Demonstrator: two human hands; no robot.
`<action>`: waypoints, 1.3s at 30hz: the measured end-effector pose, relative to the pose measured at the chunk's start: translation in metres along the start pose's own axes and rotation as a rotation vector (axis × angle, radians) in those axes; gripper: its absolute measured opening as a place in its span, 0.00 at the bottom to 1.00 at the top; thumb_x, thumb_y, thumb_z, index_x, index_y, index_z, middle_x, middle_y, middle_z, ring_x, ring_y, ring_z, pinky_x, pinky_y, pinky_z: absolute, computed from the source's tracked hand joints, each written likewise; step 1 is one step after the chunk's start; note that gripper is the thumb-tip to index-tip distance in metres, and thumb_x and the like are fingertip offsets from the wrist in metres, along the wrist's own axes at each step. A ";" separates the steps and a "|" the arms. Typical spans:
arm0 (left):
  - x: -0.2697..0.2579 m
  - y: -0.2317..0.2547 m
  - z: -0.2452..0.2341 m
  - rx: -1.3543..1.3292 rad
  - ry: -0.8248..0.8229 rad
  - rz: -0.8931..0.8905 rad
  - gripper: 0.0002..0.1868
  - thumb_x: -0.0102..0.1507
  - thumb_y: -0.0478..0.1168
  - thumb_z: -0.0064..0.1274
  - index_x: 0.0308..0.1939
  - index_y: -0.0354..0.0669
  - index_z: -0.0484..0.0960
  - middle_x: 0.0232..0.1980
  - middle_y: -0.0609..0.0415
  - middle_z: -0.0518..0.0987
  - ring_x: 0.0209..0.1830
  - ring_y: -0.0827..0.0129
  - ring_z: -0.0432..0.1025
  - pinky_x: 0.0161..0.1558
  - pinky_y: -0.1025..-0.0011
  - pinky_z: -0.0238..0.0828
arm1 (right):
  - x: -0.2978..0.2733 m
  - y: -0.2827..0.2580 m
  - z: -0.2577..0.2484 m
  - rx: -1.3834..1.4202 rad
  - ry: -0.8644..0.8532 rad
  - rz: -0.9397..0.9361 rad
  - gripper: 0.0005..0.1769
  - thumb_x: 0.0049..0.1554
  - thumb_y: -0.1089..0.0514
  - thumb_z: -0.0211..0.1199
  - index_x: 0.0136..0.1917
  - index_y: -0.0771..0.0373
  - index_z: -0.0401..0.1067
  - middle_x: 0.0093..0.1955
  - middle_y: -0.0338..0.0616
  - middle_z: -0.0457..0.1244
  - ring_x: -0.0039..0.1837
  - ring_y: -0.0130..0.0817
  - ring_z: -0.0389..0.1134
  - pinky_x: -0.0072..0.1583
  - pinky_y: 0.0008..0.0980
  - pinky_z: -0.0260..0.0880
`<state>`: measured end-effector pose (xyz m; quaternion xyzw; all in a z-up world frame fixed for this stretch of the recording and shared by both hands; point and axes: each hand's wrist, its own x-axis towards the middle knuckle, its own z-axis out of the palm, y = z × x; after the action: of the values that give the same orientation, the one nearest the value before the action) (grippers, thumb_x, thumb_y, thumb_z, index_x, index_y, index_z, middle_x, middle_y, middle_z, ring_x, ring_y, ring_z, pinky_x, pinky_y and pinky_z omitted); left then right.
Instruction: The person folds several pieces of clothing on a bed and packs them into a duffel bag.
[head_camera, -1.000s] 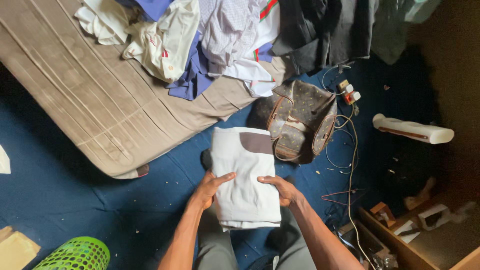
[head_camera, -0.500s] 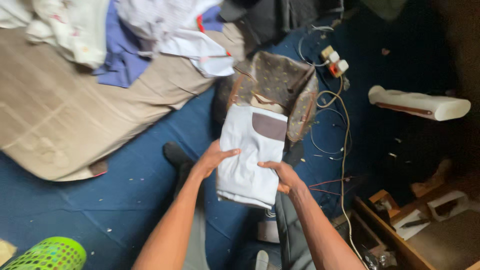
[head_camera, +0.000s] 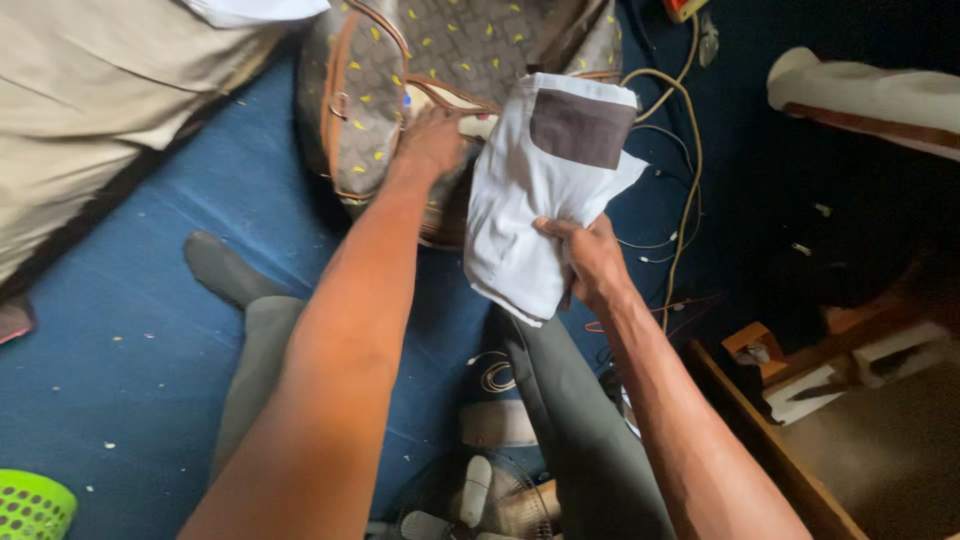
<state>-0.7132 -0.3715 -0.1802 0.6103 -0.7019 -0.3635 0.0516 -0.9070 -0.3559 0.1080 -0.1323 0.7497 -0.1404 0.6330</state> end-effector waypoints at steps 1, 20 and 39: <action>-0.001 0.000 -0.007 0.034 -0.183 -0.064 0.30 0.53 0.43 0.61 0.57 0.35 0.78 0.63 0.36 0.72 0.64 0.41 0.65 0.63 0.47 0.60 | 0.001 0.001 -0.005 -0.006 0.005 0.008 0.31 0.50 0.68 0.65 0.67 0.73 0.65 0.57 0.57 0.69 0.54 0.46 0.73 0.56 0.47 0.74; -0.192 0.139 -0.180 0.166 -0.213 0.171 0.09 0.56 0.37 0.52 0.29 0.40 0.87 0.40 0.41 0.82 0.49 0.51 0.73 0.54 0.58 0.66 | 0.091 -0.020 0.059 -0.531 0.304 -1.006 0.14 0.53 0.69 0.57 0.54 0.72 0.71 0.48 0.56 0.67 0.50 0.43 0.66 0.54 0.42 0.69; -0.144 0.107 -0.152 0.400 -0.655 0.198 0.11 0.62 0.40 0.52 0.41 0.54 0.90 0.44 0.56 0.86 0.49 0.65 0.79 0.59 0.57 0.64 | 0.189 0.110 0.100 -1.576 -0.953 -0.265 0.21 0.47 0.54 0.68 0.54 0.63 0.76 0.50 0.55 0.72 0.54 0.48 0.75 0.54 0.45 0.73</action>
<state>-0.6865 -0.3114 0.0455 0.3896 -0.7936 -0.3884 -0.2601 -0.8416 -0.3296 -0.1219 -0.6521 0.2684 0.4072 0.5804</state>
